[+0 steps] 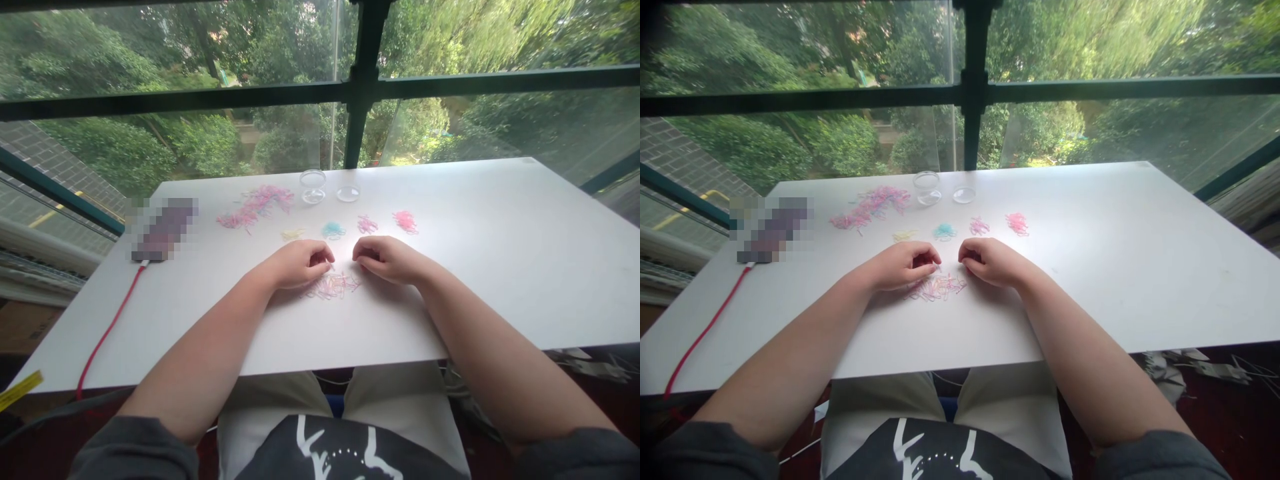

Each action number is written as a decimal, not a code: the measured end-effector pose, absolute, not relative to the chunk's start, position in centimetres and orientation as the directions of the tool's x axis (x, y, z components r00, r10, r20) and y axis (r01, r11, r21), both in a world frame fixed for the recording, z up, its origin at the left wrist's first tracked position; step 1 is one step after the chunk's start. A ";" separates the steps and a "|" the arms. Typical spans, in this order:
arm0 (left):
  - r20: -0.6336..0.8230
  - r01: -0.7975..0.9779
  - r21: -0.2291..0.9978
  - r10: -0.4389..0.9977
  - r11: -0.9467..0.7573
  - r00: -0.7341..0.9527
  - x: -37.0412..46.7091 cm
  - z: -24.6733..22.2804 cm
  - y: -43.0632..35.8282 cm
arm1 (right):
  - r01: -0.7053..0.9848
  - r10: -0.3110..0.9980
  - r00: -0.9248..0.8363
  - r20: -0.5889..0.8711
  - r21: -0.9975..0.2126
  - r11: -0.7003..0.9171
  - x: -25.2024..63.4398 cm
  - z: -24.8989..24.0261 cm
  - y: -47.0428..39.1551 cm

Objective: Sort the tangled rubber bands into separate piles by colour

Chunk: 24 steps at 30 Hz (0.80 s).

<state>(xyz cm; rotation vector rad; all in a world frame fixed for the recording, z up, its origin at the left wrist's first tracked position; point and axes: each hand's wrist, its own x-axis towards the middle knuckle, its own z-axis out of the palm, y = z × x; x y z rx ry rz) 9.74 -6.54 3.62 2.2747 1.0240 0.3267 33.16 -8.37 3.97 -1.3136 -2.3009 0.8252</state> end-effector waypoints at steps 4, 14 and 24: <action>-0.010 0.575 0.626 0.732 -0.527 0.681 9.8 3.6 -6.6 | 0.604 0.786 -0.614 -0.077 -0.687 0.405 33.9 4.3 -8.4; -0.025 0.604 0.591 0.735 -0.535 0.677 10.1 3.8 -6.7 | 0.537 0.679 -0.733 -0.033 -0.641 0.548 33.3 4.3 -8.7; -0.024 0.602 0.590 0.733 -0.538 0.680 10.1 3.8 -6.7 | 0.559 0.714 -0.699 -0.021 -0.638 0.529 33.1 4.3 -8.9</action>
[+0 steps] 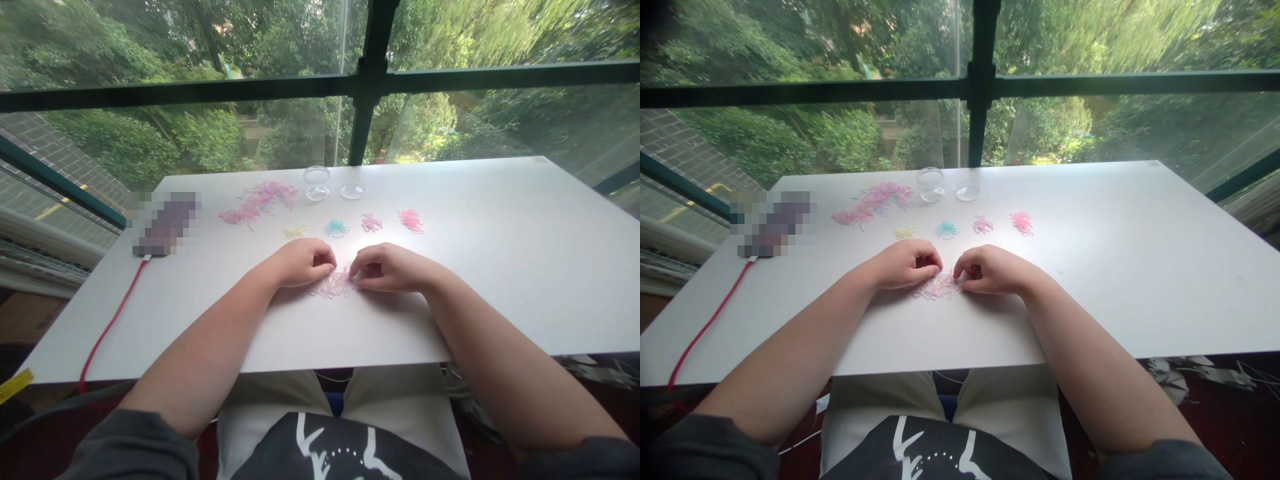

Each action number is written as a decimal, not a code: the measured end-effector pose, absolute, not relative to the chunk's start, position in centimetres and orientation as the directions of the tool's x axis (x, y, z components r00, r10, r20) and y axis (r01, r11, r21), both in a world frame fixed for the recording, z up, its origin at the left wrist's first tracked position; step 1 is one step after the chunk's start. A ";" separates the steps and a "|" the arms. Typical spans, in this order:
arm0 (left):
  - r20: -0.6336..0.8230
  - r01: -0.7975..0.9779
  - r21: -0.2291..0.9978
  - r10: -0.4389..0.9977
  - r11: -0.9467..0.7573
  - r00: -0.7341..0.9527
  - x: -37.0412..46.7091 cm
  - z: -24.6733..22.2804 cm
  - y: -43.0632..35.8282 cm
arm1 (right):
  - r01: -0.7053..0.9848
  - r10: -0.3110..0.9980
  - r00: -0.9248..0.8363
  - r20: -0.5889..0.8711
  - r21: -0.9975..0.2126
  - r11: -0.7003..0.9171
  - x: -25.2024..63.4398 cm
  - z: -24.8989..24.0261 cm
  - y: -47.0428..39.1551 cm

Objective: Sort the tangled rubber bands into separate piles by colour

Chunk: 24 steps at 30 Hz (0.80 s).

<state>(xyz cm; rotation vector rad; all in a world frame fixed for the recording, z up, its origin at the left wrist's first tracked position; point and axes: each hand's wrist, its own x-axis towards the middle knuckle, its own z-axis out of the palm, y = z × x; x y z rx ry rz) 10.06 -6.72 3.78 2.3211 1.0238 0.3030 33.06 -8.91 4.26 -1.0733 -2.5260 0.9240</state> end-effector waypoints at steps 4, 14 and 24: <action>-0.029 0.604 0.592 0.735 -0.533 0.677 10.1 3.8 -6.7 | 0.498 0.668 -0.744 0.008 -0.661 0.561 32.8 4.3 -9.0; -0.016 0.600 0.600 0.742 -0.529 0.670 10.2 3.8 -6.7 | 0.558 0.695 -0.719 0.016 -0.582 0.592 32.1 4.0 -9.2; -0.028 0.607 0.597 0.742 -0.525 0.670 10.1 3.7 -6.7 | 0.480 0.751 -0.659 -0.043 -0.793 0.375 32.7 4.0 -8.8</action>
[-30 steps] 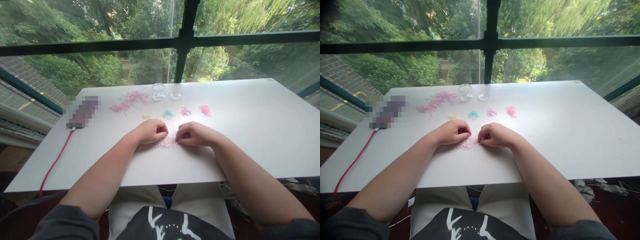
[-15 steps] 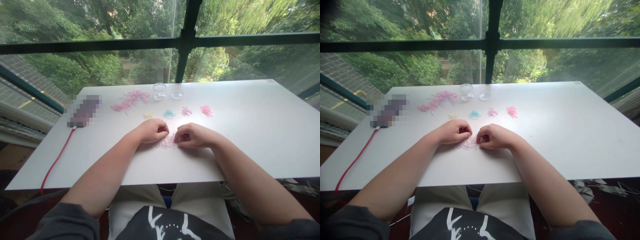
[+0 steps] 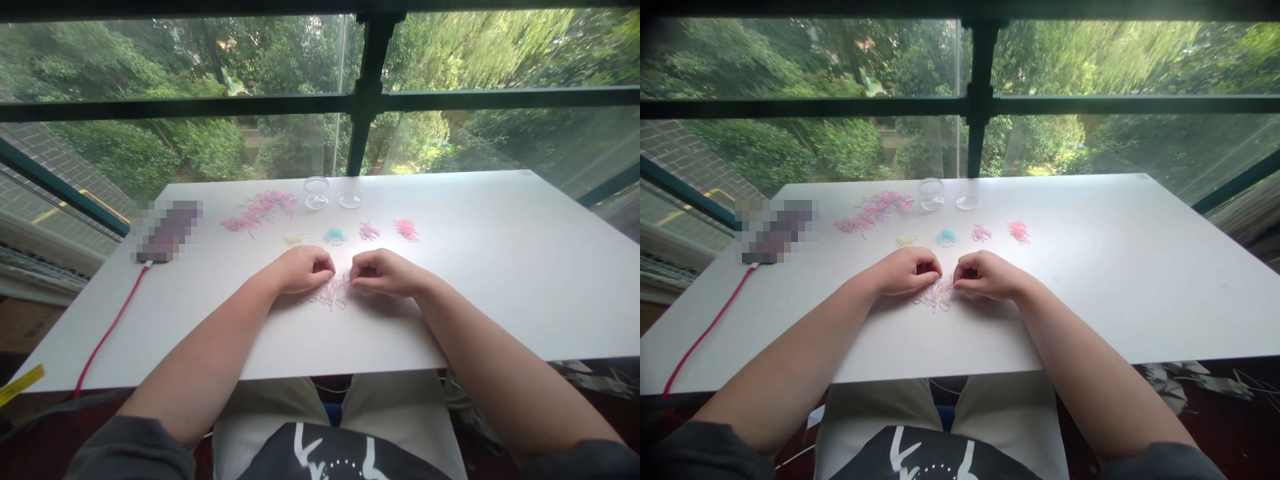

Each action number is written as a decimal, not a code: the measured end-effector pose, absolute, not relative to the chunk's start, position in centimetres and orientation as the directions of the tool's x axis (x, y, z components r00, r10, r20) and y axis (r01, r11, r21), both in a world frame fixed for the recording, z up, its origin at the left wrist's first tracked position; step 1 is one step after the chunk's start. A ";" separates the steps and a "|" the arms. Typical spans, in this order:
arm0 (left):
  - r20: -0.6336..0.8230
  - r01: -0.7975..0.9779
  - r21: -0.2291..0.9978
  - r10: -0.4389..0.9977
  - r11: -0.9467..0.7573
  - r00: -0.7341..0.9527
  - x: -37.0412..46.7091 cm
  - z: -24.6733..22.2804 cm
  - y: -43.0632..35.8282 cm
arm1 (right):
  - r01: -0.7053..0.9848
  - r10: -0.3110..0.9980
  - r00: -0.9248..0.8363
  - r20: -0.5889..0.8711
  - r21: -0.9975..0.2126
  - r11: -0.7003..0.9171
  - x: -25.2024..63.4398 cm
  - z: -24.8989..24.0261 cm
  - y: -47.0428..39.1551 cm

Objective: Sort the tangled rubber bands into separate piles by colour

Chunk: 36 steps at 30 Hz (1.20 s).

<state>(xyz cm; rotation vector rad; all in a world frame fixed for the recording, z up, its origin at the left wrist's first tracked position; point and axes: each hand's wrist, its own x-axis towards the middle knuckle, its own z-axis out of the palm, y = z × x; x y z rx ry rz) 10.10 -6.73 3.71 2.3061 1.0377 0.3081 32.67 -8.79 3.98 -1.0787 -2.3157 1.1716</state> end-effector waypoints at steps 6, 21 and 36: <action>-0.025 0.606 0.597 0.743 -0.526 0.669 10.1 3.8 -6.8 | 0.250 0.783 -0.621 0.016 -0.944 0.218 32.2 3.8 -8.6; -0.007 0.595 0.605 0.744 -0.529 0.669 9.9 3.5 -6.8 | -0.065 0.877 -0.477 -0.059 -0.993 -0.102 32.4 2.2 -7.3; 0.233 0.429 0.708 0.759 -0.561 0.608 11.5 3.2 -7.2 | -0.050 0.876 -0.483 -0.001 -0.998 -0.029 31.7 2.1 -7.5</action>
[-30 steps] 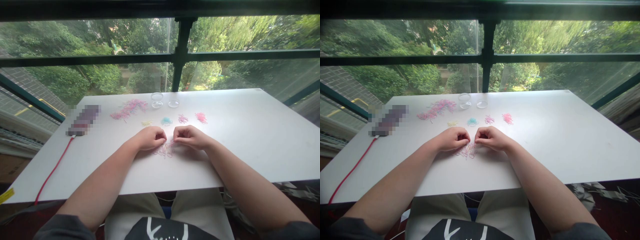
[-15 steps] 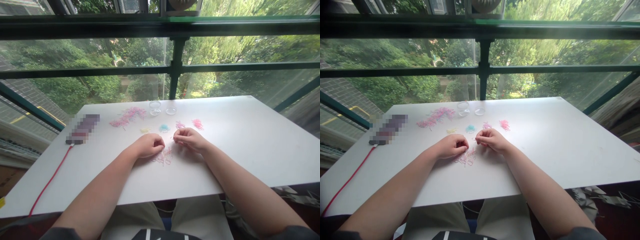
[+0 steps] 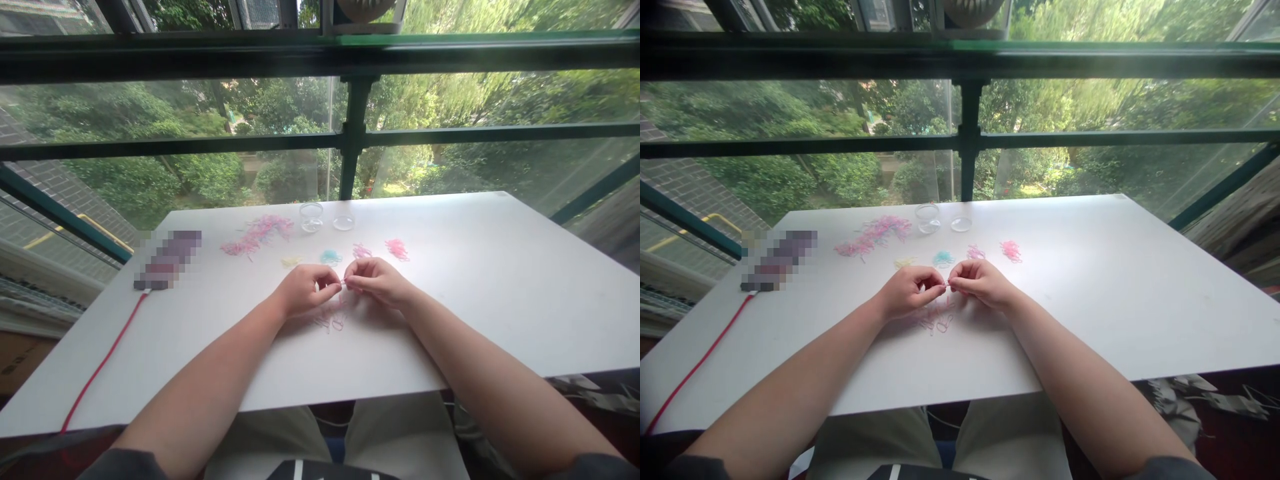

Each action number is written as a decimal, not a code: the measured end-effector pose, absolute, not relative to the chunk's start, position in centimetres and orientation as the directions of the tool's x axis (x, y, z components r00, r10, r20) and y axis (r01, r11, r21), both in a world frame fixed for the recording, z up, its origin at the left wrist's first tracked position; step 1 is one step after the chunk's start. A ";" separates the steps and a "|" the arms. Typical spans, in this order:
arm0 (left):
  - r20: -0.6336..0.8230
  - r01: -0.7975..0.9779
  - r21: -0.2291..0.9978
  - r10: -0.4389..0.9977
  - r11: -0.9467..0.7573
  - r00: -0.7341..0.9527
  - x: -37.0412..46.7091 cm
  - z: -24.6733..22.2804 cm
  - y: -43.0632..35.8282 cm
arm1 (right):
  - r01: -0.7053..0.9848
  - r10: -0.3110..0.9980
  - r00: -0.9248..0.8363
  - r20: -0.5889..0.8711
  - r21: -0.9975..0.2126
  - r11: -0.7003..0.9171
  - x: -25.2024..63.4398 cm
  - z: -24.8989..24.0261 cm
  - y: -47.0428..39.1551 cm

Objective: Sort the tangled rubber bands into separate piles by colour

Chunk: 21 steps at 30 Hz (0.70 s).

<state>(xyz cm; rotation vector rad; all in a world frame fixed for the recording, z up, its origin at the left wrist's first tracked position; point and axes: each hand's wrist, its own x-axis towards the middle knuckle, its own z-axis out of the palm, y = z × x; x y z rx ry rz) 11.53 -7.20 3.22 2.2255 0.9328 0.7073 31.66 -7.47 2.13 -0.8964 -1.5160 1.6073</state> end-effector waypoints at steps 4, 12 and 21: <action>0.230 0.430 0.704 0.754 -0.566 0.615 11.2 3.3 -7.1 | -0.040 0.906 -0.422 0.040 -0.999 0.026 31.9 2.3 -7.3; 0.194 0.479 0.688 0.775 -0.545 0.602 10.8 3.3 -6.8 | 0.612 0.960 0.059 0.275 -0.770 0.183 34.9 1.9 -5.3; 0.185 0.473 0.687 0.762 -0.552 0.620 10.8 3.2 -6.9 | 0.789 0.925 0.101 0.366 -0.596 0.150 34.9 1.0 -3.5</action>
